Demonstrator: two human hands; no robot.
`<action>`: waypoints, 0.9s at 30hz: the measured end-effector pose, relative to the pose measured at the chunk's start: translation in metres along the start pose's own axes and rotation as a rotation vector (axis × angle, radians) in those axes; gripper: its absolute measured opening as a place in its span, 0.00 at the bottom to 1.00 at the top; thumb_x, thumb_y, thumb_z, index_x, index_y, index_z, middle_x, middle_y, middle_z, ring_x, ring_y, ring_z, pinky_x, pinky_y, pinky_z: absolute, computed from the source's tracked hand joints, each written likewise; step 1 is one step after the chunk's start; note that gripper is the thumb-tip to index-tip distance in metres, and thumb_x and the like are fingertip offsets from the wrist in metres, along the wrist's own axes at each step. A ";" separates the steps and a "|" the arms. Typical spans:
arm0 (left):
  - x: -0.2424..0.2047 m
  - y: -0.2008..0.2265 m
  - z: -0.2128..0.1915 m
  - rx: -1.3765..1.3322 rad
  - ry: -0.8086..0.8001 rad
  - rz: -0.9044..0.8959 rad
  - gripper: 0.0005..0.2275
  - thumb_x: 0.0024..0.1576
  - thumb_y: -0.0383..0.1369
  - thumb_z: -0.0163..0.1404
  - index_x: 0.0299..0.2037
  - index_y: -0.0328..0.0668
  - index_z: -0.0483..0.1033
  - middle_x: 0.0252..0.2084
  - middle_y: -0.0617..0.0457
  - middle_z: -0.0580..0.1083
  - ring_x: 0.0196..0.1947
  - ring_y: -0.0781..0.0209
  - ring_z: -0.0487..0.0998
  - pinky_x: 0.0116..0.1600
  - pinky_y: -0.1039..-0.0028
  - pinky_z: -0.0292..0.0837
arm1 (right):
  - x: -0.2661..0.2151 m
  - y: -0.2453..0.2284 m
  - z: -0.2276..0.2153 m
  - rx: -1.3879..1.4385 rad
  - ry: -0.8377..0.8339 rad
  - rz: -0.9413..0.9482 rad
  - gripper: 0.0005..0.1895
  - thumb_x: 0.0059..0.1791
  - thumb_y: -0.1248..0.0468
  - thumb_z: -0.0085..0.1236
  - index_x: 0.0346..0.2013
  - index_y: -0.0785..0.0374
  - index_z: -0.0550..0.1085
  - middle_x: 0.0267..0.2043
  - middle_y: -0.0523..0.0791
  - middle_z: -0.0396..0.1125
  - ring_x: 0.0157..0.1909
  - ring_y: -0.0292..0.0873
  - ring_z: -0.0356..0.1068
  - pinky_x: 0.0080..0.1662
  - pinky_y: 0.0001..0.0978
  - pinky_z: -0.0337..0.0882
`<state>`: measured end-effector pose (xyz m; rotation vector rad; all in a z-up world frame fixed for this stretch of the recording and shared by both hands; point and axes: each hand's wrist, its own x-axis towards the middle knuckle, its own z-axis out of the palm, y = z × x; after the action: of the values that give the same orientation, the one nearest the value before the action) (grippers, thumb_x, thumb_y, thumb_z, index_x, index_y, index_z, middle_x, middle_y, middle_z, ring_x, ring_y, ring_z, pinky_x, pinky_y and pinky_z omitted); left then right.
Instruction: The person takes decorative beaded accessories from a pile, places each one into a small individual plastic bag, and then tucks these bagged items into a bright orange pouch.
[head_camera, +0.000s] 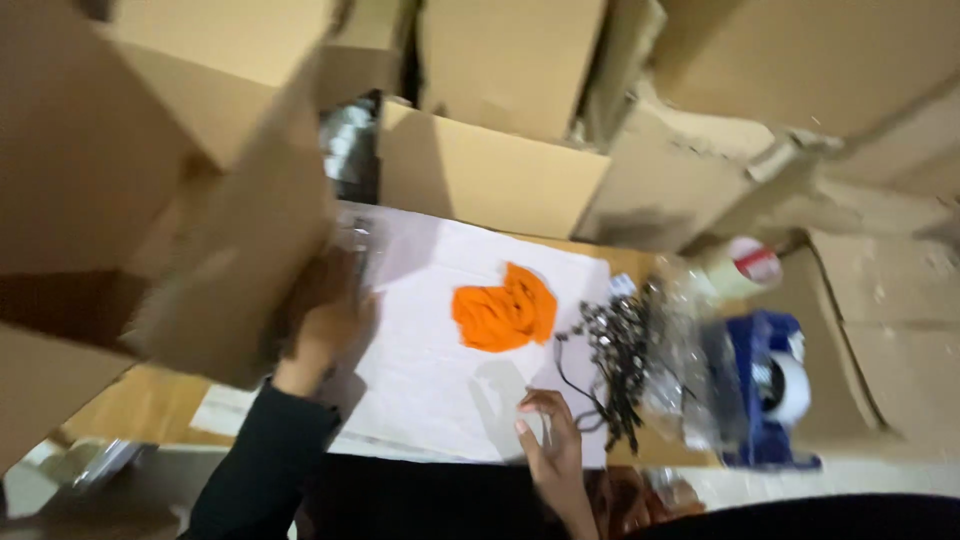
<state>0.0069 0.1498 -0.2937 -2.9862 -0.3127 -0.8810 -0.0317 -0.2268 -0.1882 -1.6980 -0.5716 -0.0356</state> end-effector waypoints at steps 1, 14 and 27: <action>0.000 -0.001 -0.001 -0.033 -0.022 0.009 0.35 0.63 0.52 0.33 0.74 0.30 0.55 0.73 0.29 0.58 0.72 0.33 0.58 0.75 0.49 0.48 | 0.002 -0.009 -0.008 -0.140 0.003 -0.033 0.06 0.53 0.60 0.53 0.40 0.59 0.73 0.44 0.46 0.69 0.52 0.46 0.70 0.56 0.39 0.67; 0.006 0.007 -0.067 -0.249 -0.352 -0.119 0.38 0.63 0.53 0.32 0.77 0.28 0.46 0.72 0.25 0.58 0.62 0.23 0.68 0.57 0.49 0.69 | 0.007 0.001 -0.103 -0.891 0.382 -0.076 0.07 0.54 0.65 0.56 0.42 0.66 0.75 0.44 0.50 0.68 0.46 0.51 0.68 0.49 0.43 0.66; -0.006 0.134 -0.179 -0.764 -0.313 0.188 0.30 0.59 0.39 0.50 0.69 0.33 0.57 0.76 0.28 0.46 0.74 0.28 0.52 0.73 0.44 0.49 | 0.022 0.036 -0.057 -1.017 0.152 0.067 0.15 0.49 0.61 0.59 0.49 0.62 0.75 0.63 0.60 0.57 0.60 0.62 0.57 0.54 0.58 0.64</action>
<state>-0.0685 0.0055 -0.1403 -3.7608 0.4037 -0.6023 0.0184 -0.2755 -0.2018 -2.6643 -0.3908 -0.4702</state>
